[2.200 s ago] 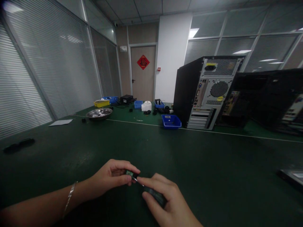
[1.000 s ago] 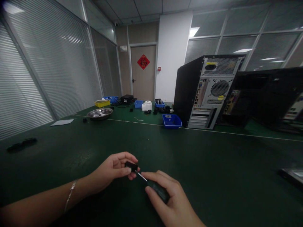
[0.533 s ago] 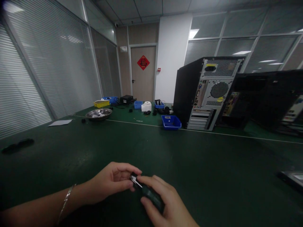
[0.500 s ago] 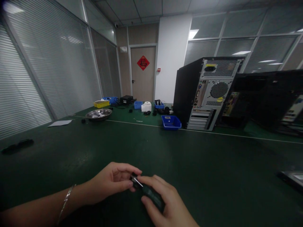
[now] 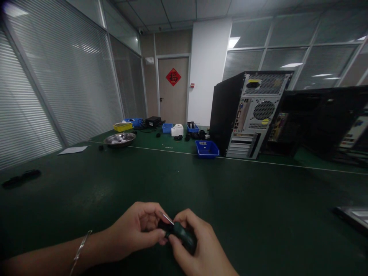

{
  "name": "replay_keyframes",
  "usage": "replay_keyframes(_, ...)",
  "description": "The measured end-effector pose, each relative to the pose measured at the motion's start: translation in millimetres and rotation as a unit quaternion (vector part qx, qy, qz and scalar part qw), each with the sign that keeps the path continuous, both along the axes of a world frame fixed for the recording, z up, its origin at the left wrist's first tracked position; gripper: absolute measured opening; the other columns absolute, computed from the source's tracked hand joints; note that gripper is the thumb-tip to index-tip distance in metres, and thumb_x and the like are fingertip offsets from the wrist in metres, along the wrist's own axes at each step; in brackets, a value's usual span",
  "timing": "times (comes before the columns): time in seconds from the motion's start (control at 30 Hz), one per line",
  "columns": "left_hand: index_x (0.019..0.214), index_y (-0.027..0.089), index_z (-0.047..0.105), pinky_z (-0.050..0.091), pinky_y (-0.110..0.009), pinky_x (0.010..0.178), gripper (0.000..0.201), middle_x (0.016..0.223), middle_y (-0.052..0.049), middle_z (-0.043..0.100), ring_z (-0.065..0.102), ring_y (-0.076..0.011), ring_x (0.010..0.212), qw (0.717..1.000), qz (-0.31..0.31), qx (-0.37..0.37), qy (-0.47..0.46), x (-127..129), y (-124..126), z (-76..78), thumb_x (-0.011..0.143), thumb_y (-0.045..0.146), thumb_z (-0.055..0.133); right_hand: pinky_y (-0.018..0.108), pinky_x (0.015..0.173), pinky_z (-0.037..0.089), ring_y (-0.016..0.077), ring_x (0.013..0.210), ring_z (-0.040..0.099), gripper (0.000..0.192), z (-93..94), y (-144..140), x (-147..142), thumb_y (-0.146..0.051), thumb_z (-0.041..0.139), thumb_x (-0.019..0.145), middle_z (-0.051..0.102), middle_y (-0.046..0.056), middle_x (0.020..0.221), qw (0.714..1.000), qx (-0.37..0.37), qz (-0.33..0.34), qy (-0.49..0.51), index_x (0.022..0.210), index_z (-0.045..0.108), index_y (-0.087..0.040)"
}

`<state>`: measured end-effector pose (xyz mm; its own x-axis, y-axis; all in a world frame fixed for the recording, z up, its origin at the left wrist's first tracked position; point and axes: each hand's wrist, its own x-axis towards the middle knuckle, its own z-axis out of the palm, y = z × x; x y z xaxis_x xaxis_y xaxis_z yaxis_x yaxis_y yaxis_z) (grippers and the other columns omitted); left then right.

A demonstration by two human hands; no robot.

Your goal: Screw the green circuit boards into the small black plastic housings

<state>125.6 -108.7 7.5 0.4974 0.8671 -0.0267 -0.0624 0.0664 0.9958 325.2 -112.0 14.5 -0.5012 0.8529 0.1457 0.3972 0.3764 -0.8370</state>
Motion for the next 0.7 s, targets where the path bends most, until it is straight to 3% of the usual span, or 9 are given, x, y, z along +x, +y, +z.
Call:
replay_keyframes(0.17,0.098,0.01,0.064,0.047,-0.021,0.066,0.021,0.077,-0.003,0.068,0.065,-0.0106,0.072,0.999,-0.009,0.009,0.049,0.0,-0.8,1.7,0.078,0.014,0.071,0.024,0.063,0.046,0.0171,0.07,0.061,0.006,2.2,-3.4,-0.8,-0.018,0.055,0.082,0.065,0.003,0.077,1.0,-0.004,0.001,-0.008,0.083,0.06,-0.016)
replay_keyframes(0.27,0.102,0.012,0.059,0.049,-0.025,0.077,0.029,0.09,-0.004,0.066,0.064,-0.0113,0.082,1.0,-0.024,-0.011,-0.016,0.5,0.8,1.2,0.076,0.01,0.072,0.024,0.063,0.046,0.0176,0.07,0.06,0.005,0.9,-2.1,-0.6,-0.02,0.056,0.082,0.064,0.002,0.075,1.0,0.0,-0.017,-0.001,0.081,0.06,-0.017)
replay_keyframes(0.4,0.103,0.016,0.05,0.046,-0.023,0.071,0.043,0.09,0.0,0.063,0.061,-0.0097,0.078,0.998,-0.004,-0.015,-0.06,0.1,3.7,-1.2,0.071,0.006,0.077,0.023,0.061,0.044,0.0157,0.067,0.056,0.008,-2.3,0.6,0.8,-0.022,0.056,0.085,0.059,0.0,0.072,1.0,0.001,-0.028,0.007,0.079,0.059,-0.017)
replay_keyframes(0.7,0.102,0.017,0.048,0.047,-0.03,0.081,0.023,0.091,0.0,0.057,0.058,-0.0134,0.088,0.998,0.016,0.018,-0.053,-4.1,8.4,4.8,0.085,0.017,0.064,0.028,0.072,0.047,0.0193,0.081,0.061,0.014,0.1,-0.1,6.7,-0.029,0.053,0.091,0.066,0.004,0.089,0.999,-0.027,0.013,0.027,0.095,0.061,-0.018)
